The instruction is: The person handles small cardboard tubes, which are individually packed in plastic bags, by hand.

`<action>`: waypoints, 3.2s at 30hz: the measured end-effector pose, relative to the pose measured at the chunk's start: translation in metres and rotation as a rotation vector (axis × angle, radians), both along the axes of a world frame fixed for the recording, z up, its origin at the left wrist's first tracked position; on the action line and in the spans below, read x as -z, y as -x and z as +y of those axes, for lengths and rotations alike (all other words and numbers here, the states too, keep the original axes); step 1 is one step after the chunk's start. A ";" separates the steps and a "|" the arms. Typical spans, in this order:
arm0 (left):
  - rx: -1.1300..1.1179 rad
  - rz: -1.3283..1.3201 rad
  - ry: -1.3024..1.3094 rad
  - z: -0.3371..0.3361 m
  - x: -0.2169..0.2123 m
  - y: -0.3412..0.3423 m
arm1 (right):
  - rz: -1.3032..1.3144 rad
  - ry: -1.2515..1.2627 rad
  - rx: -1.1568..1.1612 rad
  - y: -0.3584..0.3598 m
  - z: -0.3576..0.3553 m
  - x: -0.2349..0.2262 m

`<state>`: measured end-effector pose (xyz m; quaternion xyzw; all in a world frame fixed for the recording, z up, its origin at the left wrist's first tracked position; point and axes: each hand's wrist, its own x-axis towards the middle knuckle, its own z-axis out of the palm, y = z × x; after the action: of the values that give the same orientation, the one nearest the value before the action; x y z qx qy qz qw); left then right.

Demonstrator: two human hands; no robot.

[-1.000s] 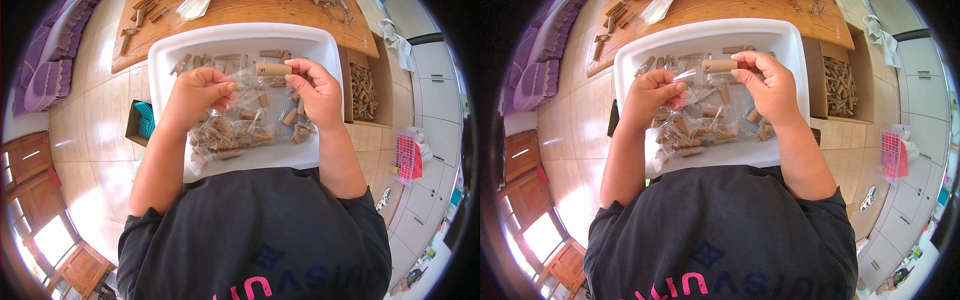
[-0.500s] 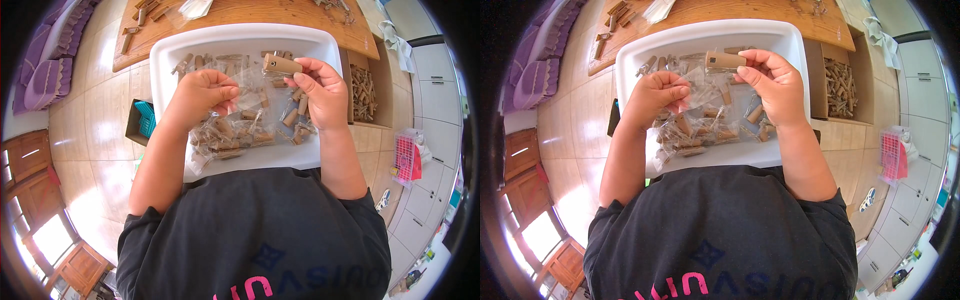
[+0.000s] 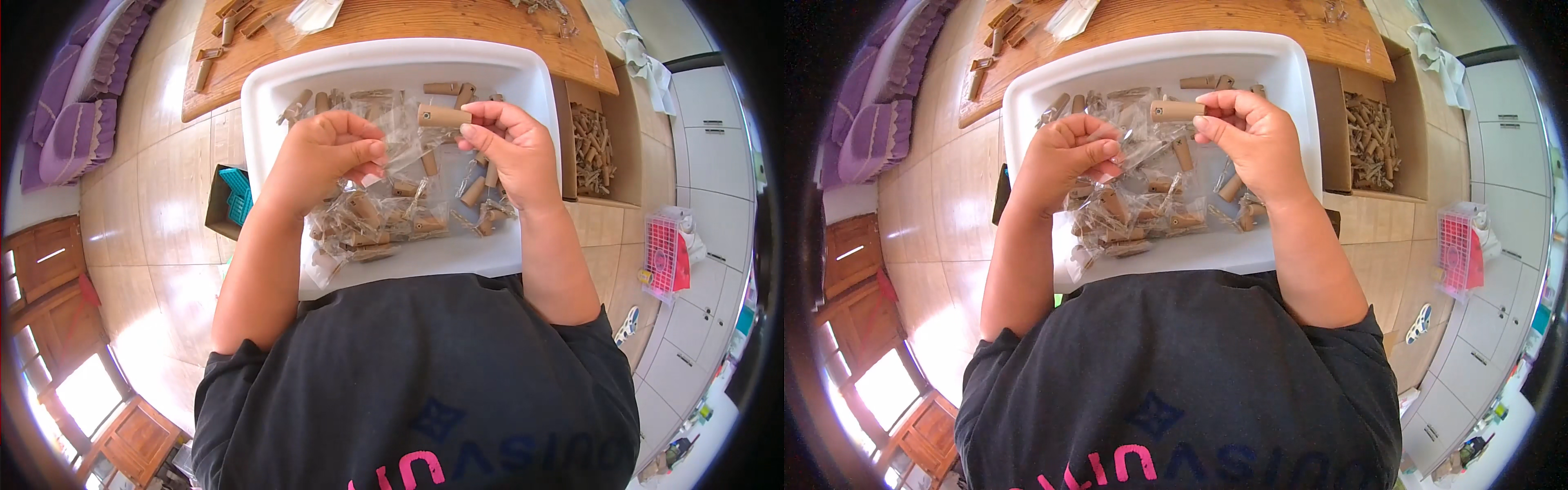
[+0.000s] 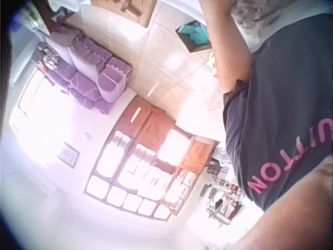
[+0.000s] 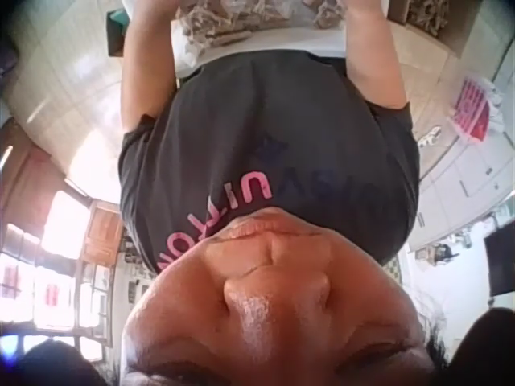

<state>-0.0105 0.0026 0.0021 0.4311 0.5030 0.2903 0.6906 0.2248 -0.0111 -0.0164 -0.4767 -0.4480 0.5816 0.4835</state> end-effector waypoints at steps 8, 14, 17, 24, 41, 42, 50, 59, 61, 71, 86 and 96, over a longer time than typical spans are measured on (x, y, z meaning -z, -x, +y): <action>0.007 -0.028 -0.055 -0.001 0.006 0.002 | -0.043 0.016 -0.064 0.001 0.000 -0.003; 0.070 0.021 -0.146 -0.002 0.005 0.002 | -0.048 0.029 -0.005 -0.002 0.002 0.000; 0.076 0.002 -0.143 -0.003 0.004 0.001 | -0.018 0.006 0.013 -0.002 0.002 0.002; 0.071 -0.010 -0.166 -0.003 0.004 0.002 | 0.007 -0.009 -0.046 -0.002 0.003 0.004; 0.122 -0.105 -0.196 0.000 0.007 0.004 | -0.162 -0.425 0.056 0.006 -0.001 0.008; 0.122 -0.104 -0.196 0.000 0.008 0.005 | -0.212 -0.445 0.066 0.006 -0.001 0.008; 0.104 -0.132 -0.207 0.001 0.010 0.007 | -0.328 -0.492 0.104 0.008 -0.002 0.006; 0.091 -0.057 -0.272 0.000 0.010 0.005 | -0.012 -0.056 -0.079 0.002 0.000 0.005; 0.088 -0.021 -0.249 0.000 0.009 0.003 | -0.002 -0.031 -0.116 0.000 0.000 0.004; 0.192 0.028 -0.091 -0.004 0.013 -0.009 | -0.153 -0.059 -0.265 0.000 0.000 -0.001; 0.087 -0.190 0.106 -0.004 0.015 -0.017 | 0.025 -0.052 -0.081 0.008 0.000 0.001; 0.042 -0.175 0.081 -0.005 0.017 -0.019 | -0.396 -0.464 -0.150 0.015 -0.001 0.006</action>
<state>0.0087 -0.0023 -0.0154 0.3862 0.4431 0.2918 0.7545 0.2093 -0.0119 -0.0227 -0.4234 -0.6882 0.3934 0.4385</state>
